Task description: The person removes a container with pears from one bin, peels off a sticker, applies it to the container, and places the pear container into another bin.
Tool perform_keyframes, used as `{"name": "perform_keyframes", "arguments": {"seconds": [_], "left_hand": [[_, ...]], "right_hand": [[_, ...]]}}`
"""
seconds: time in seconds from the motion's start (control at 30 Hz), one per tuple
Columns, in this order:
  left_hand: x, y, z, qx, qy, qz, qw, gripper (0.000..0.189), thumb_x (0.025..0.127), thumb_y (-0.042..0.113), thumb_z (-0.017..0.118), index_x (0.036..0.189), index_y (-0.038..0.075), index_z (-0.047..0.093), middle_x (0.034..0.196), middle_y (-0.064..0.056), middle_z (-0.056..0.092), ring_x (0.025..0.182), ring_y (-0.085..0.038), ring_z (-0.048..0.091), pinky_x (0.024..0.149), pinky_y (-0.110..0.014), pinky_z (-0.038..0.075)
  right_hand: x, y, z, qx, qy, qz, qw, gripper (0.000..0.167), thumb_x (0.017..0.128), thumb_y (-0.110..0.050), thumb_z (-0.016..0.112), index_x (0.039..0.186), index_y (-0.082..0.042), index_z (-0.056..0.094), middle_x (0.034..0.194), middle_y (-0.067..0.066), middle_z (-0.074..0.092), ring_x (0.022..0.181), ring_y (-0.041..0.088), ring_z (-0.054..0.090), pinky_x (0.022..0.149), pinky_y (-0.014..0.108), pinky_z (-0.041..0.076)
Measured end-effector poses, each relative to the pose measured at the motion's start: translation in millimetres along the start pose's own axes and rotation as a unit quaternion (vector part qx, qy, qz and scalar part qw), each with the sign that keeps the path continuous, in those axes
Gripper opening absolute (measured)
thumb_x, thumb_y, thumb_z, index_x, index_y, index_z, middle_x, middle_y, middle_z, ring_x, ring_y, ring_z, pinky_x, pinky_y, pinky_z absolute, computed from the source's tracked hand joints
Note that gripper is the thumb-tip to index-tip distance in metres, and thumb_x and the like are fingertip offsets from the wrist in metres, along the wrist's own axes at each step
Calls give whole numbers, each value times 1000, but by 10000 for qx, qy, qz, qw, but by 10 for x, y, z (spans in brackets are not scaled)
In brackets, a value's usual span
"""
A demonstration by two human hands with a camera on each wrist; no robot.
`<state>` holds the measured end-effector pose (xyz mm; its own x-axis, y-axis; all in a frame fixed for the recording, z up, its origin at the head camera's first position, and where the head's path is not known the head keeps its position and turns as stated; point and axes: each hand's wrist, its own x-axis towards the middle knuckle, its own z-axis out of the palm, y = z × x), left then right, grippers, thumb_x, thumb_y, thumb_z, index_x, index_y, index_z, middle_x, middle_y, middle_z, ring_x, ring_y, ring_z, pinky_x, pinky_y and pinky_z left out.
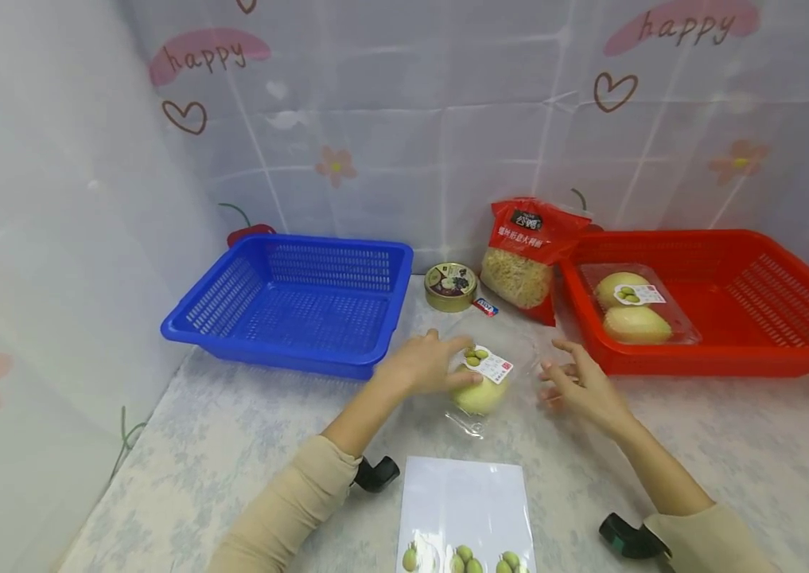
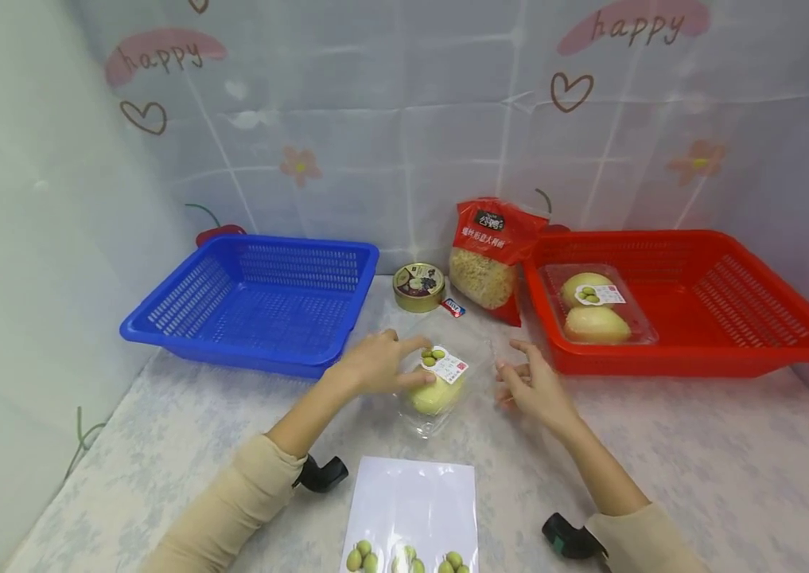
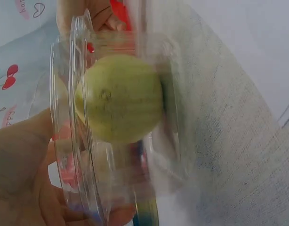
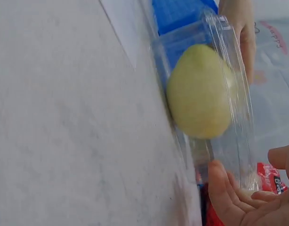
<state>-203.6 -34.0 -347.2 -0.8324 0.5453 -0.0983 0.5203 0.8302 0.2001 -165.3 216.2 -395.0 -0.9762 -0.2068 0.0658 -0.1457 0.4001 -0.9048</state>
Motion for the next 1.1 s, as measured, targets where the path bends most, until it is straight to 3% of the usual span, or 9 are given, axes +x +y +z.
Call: {"name": "perform_keyframes", "arguments": {"seconds": [0.1, 0.2, 0.37, 0.43, 0.6, 0.7, 0.9, 1.1], "left_hand": [[-25, 42, 14, -56, -209, -57, 9997, 63, 89, 59, 50, 143, 28, 40, 128, -15, 57, 113, -35, 55, 89, -45, 48], [-52, 74, 27, -184, -303, -24, 9994, 65, 91, 56, 51, 146, 24, 37, 129, -13, 57, 114, -33, 56, 93, -43, 47], [-72, 38, 46, -1005, -197, -265, 9944, 76, 85, 49, 64, 145, 13, 36, 105, -13, 68, 72, -20, 69, 79, -30, 51], [-83, 3, 55, -1648, -120, -410, 9854, 82, 81, 43, 71, 145, 8, 34, 101, -16, 67, 55, -19, 65, 73, -27, 50], [-158, -40, 3, -3103, -87, -460, 9495, 93, 76, 26, 79, 148, 5, 24, 85, -20, 66, 58, -29, 66, 71, -29, 52], [-211, -20, -73, -3698, 78, -332, 9285, 94, 76, 19, 80, 149, 9, 22, 73, -15, 59, 59, -32, 66, 63, -31, 54], [-260, 76, -236, -4149, 595, 246, 9076, 96, 75, 12, 80, 150, 18, 19, 92, -14, 48, 56, -17, 65, 59, -31, 55], [-190, 227, -317, -4317, 1095, 906, 8908, 99, 74, 7, 79, 151, 18, 18, 103, -14, 45, 69, -14, 64, 61, -25, 53]], "right_hand": [[-15, -72, 62, 787, -741, 660, 9920, 68, 100, -25, 44, 146, 4, 3, 96, 27, 59, 72, 29, 67, 65, 38, 57], [-19, -125, 117, 658, -985, 788, 9898, 77, 97, -26, 50, 147, 3, 0, 90, 18, 58, 65, 24, 64, 63, 36, 57], [-1, -159, 110, 64, -716, 597, 9956, 76, 92, -26, 59, 146, 6, 15, 95, 19, 61, 64, 20, 59, 62, 30, 53], [4, -157, 85, 27, -675, 512, 9964, 73, 92, -24, 60, 145, 7, 19, 94, 18, 61, 64, 20, 59, 62, 30, 53], [-8, -179, 10, 9, -523, 167, 9985, 71, 90, -18, 62, 143, 9, 24, 82, 12, 59, 62, 16, 57, 61, 28, 53], [-34, -260, -54, -67, -353, -79, 9993, 69, 90, -17, 62, 143, 8, 26, 83, 12, 56, 64, 14, 58, 61, 27, 52], [-75, -472, -245, -471, 93, -574, 9972, 63, 91, -18, 62, 144, 1, 33, 100, 18, 55, 78, 13, 62, 62, 26, 55], [-108, -564, -482, -318, 612, -889, 9937, 58, 92, -15, 59, 144, -2, 35, 94, 7, 52, 83, 2, 60, 62, 20, 54]]}}
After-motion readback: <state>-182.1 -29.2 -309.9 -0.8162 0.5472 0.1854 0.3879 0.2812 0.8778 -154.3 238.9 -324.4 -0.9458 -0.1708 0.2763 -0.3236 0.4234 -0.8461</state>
